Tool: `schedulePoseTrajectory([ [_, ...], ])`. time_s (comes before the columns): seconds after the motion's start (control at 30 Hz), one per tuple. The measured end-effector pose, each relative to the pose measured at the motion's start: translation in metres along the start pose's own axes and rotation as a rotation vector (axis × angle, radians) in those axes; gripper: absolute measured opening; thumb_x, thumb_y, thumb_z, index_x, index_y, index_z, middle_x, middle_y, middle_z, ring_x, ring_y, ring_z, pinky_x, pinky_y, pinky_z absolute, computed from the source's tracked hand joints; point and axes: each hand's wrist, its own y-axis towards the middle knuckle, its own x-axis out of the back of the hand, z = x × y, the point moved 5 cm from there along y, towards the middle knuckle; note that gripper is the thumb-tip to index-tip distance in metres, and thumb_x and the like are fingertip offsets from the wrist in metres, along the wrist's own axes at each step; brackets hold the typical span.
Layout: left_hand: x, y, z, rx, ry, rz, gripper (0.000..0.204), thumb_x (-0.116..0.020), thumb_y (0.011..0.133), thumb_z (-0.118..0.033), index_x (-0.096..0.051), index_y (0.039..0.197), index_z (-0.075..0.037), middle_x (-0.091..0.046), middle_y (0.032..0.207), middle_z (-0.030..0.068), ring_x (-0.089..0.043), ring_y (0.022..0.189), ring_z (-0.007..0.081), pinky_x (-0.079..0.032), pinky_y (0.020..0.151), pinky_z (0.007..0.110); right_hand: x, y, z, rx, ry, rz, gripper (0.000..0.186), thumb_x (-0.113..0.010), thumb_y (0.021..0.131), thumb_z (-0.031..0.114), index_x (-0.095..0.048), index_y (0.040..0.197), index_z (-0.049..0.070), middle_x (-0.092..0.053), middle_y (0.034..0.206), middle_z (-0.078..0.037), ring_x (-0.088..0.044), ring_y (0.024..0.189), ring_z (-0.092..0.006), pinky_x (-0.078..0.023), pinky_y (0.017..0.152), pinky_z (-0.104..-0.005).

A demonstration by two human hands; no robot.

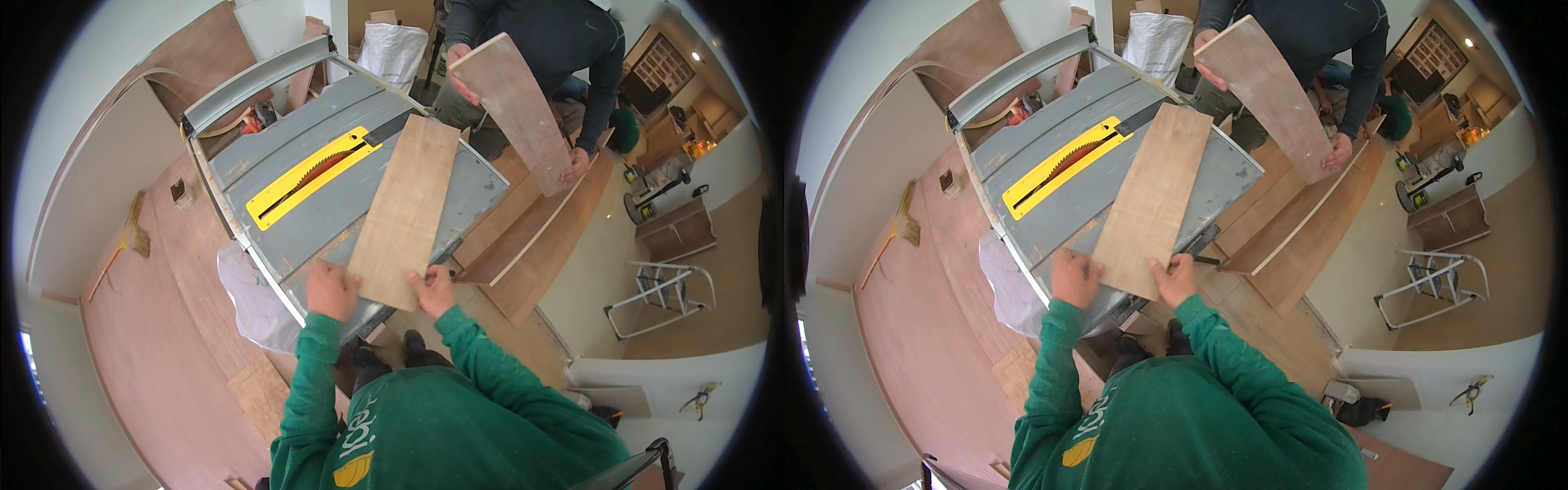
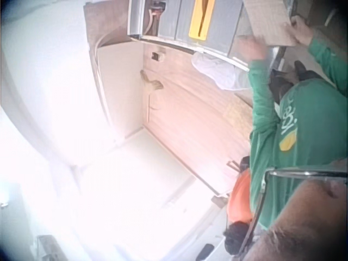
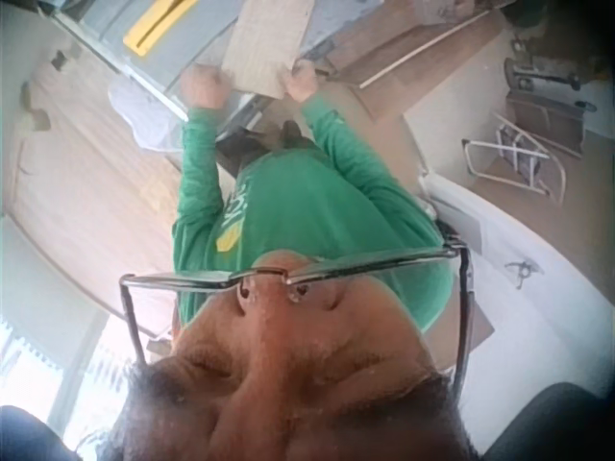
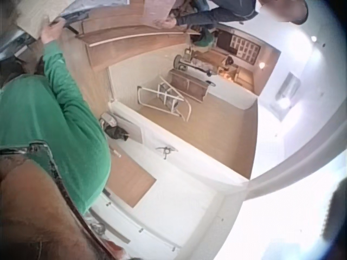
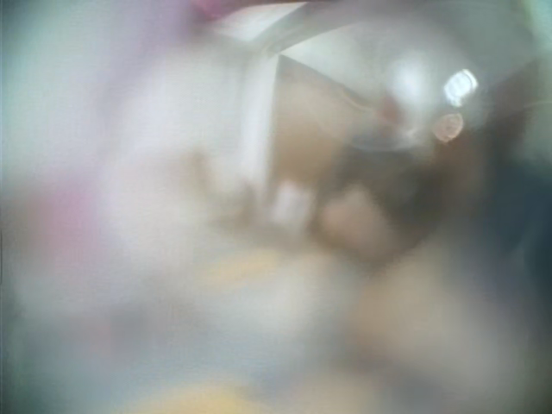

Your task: The person feeds wooden planks into a table saw operated by another worker, then stacks the cut pieces on a nearby surface. The person handles multiple planks one at a time and places them in a pile after cutting.

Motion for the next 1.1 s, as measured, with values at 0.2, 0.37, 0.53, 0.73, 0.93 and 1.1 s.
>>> schedulePoseTrajectory([
  [0.2, -0.036, -0.053, -0.042, 0.129, -0.286, 0.204, 0.028, -0.069, 0.077, -0.026, -0.058, 0.074, 0.000, -0.055, 0.077, 0.0163, -0.055, 0.072, 0.0346, -0.045, 0.065, 0.041, 0.070, -0.012, -0.015, -0.056, -0.033, 0.033, 0.031, -0.060, 0.089, 0.031, -0.057, 0.089, 0.000, -0.057, 0.076, -0.006, -0.051, 0.072, -0.0099, -0.044, 0.064, -0.0278],
  [0.37, -0.065, -0.097, -0.056, 0.240, -0.414, 0.247, 0.035, -0.067, 0.080, -0.034, -0.056, 0.078, -0.001, -0.056, 0.071, 0.0148, -0.056, 0.065, 0.0291, -0.045, 0.059, 0.038, 0.103, -0.047, 0.011, 0.245, -0.085, 0.032, 0.020, -0.057, 0.092, 0.024, -0.058, 0.093, 0.004, -0.061, 0.087, -0.003, -0.054, 0.079, -0.0102, -0.045, 0.070, -0.0257],
  [0.53, -0.038, -0.102, -0.087, 0.310, -0.930, -0.337, 0.043, -0.057, 0.089, -0.038, -0.052, 0.106, 0.001, -0.057, 0.090, 0.0142, -0.054, 0.083, 0.0180, -0.046, 0.072, 0.035, 0.103, -0.075, 0.052, 0.583, -0.193, 0.413, 0.039, -0.049, 0.094, 0.031, -0.048, 0.115, -0.002, -0.055, 0.104, -0.010, -0.052, 0.093, -0.0176, -0.044, 0.081, -0.0315],
  [0.73, 0.035, -0.200, -0.014, 0.715, -0.718, -0.864, 0.053, -0.048, 0.090, -0.053, -0.054, 0.093, 0.000, -0.056, 0.076, 0.0177, -0.054, 0.070, 0.0244, -0.043, 0.067, 0.038, -0.001, -0.130, 0.039, 0.824, -0.318, 1.117, 0.065, -0.064, 0.084, 0.039, -0.040, 0.126, -0.004, -0.050, 0.112, -0.014, -0.052, 0.098, -0.0222, -0.043, 0.085, -0.0350],
  [0.93, 0.050, -0.395, 0.100, 1.204, -0.173, -0.984, 0.059, -0.047, 0.087, -0.058, -0.061, 0.084, 0.000, -0.057, 0.068, 0.0240, -0.058, 0.068, 0.0382, -0.045, 0.063, 0.044, -0.109, -0.204, -0.036, 0.468, -0.568, 1.778, 0.064, -0.068, 0.082, 0.026, -0.037, 0.133, 0.002, -0.052, 0.111, -0.017, -0.057, 0.097, -0.0260, -0.046, 0.083, -0.0355],
  [1.1, 0.023, -0.504, 0.211, 1.709, 0.137, -0.646, 0.070, -0.038, 0.083, -0.068, -0.064, 0.089, -0.003, -0.064, 0.092, 0.0224, -0.061, 0.093, 0.0366, -0.047, 0.081, 0.046, -0.142, -0.207, -0.113, 0.640, -0.952, 1.891, 0.051, -0.064, 0.083, 0.025, -0.046, 0.126, 0.001, -0.053, 0.111, -0.020, -0.055, 0.101, -0.0350, -0.045, 0.086, -0.0391],
])
